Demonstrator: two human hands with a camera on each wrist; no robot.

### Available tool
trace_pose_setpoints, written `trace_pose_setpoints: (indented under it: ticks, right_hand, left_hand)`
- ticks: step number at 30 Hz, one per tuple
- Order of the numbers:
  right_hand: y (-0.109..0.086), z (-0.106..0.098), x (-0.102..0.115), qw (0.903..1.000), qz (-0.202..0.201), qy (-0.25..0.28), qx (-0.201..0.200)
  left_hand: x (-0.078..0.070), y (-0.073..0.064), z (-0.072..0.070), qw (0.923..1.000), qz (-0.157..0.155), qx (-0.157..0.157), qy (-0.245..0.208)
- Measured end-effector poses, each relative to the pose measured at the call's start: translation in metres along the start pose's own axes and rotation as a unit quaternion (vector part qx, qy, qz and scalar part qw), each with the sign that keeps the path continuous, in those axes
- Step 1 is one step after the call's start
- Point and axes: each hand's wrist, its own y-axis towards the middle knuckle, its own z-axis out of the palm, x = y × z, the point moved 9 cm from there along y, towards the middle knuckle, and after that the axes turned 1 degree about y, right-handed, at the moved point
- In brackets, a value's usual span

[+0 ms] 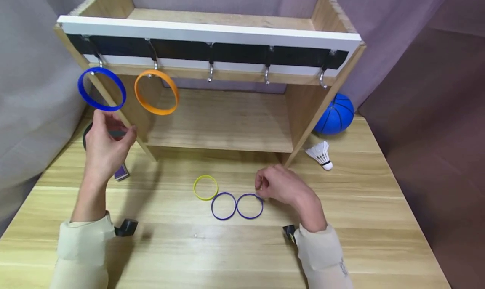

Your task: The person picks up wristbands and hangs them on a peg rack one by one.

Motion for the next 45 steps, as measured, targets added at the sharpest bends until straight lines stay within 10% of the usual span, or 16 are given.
trace_pose_setpoints:
  ticks: [21, 45]
  right_hand:
    - [0.003, 0.016, -0.005, 0.9984, 0.000, 0.036, 0.043]
    - [-0.003, -0.021, 0.016, 0.9942, -0.051, 0.084, -0.045]
  left_hand:
    - [0.001, -0.002, 0.001, 0.9999, -0.003, 0.008, 0.009]
    - [0.000, -0.002, 0.001, 1.0000, -0.002, 0.005, 0.005]
